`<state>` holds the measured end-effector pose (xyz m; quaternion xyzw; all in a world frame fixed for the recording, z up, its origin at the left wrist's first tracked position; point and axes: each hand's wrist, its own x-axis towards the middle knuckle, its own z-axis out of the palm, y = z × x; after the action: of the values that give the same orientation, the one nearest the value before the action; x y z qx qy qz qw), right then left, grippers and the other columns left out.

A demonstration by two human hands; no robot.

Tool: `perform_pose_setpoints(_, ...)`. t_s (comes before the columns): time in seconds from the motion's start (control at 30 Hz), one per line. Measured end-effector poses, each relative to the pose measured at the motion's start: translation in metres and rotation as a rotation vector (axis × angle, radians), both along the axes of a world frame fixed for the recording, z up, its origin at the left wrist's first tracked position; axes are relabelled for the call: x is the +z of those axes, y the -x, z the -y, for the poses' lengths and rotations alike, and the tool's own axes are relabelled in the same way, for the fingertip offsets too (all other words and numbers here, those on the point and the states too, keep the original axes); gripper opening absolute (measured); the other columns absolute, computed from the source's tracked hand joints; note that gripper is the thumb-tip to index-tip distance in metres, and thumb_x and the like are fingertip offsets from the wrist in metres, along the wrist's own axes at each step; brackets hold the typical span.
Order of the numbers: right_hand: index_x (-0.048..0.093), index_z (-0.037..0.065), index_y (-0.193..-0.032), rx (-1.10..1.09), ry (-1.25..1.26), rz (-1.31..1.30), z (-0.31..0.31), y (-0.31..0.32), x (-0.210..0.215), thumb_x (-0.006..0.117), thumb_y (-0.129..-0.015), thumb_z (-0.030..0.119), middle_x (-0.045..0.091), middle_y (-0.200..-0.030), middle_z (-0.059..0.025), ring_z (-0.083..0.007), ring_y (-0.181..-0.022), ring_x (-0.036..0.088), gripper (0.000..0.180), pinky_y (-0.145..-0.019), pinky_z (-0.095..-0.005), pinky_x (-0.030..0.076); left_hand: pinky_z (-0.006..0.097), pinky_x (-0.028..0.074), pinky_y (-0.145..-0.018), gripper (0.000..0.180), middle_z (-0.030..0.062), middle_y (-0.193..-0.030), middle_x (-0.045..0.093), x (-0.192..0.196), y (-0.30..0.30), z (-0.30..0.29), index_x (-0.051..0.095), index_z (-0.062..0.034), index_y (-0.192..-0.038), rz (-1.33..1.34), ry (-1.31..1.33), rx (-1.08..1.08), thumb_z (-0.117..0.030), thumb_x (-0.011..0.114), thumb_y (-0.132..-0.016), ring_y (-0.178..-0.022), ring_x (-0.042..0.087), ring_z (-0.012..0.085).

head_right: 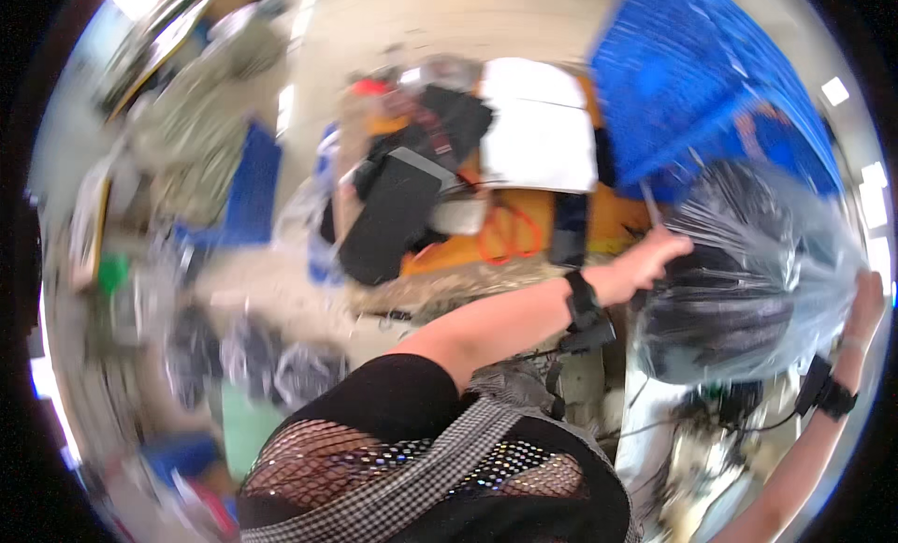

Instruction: The person is feeding shoe upper components into a specialized machine to shave or thin the edges.

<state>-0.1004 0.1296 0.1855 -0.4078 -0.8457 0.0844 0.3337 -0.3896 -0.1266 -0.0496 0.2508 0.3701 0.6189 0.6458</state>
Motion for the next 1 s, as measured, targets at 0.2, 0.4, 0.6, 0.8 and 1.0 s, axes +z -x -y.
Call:
perform_pose_setpoints(0.2,0.033,0.003,-0.070,-0.010,-0.101,0.157,-0.155,0.029,-0.121,0.055,-0.081,0.012,0.031,-0.066,-0.0046,-0.0162,-0.063,0.034,0.026,-0.060,-0.0314,0.035,0.031,0.044,-0.090,0.045,0.0088,-0.107,0.064,-0.020,0.000,0.125,0.059,-0.0016,-0.116,-0.468,-0.177,-0.158,-0.037,0.063,-0.088,-0.102,0.057,0.0167)
perform_pose_setpoints(0.4,0.042,-0.002,-0.076,0.153,-0.194,0.297,-0.245,0.056,-0.192,0.055,-0.079,0.014,0.037,-0.064,-0.0133,-0.0241,-0.061,0.033,0.021,-0.059,-0.0382,0.037,0.025,0.047,-0.080,0.048,0.0057,-0.102,0.066,-0.063,-0.024,0.355,0.055,-0.0024,-0.121,-0.540,0.614,0.357,-0.031,0.069,-0.085,-0.094,0.059,0.0113)
perform_pose_setpoints(0.6,0.051,-0.007,-0.088,0.253,-0.170,0.437,-0.239,0.100,-0.233,0.055,-0.083,0.023,0.051,-0.070,-0.0241,-0.0342,-0.064,0.044,0.030,-0.063,-0.0449,0.038,0.026,0.048,-0.083,0.040,0.0044,-0.100,0.066,-0.064,-0.096,0.461,0.057,-0.0035,-0.120,-0.162,0.904,0.777,-0.025,0.066,-0.088,-0.093,0.060,0.0108)
perform_pose_setpoints(0.8,0.054,-0.001,-0.108,0.152,-0.235,0.668,-0.194,0.070,-0.177,0.061,-0.085,0.032,0.060,-0.095,-0.0247,-0.0409,-0.087,0.055,0.040,-0.079,-0.0424,0.042,0.028,0.047,-0.088,0.036,0.0049,-0.107,0.064,0.010,-0.044,0.458,0.057,-0.0029,-0.119,-0.379,0.547,0.762,-0.019,0.067,-0.088,-0.100,0.059,0.0121)
perform_pose_setpoints(1.0,0.050,0.000,-0.121,0.527,0.349,0.261,0.125,0.135,-0.056,0.057,-0.092,0.016,0.058,-0.101,-0.0056,-0.0147,-0.088,0.054,0.034,-0.083,-0.0261,0.042,0.040,0.043,-0.096,0.044,0.0127,-0.110,0.064,0.134,0.015,0.502,0.066,0.0012,-0.106,-0.645,-0.210,0.697,-0.031,0.076,-0.078,-0.106,0.059,0.0270)
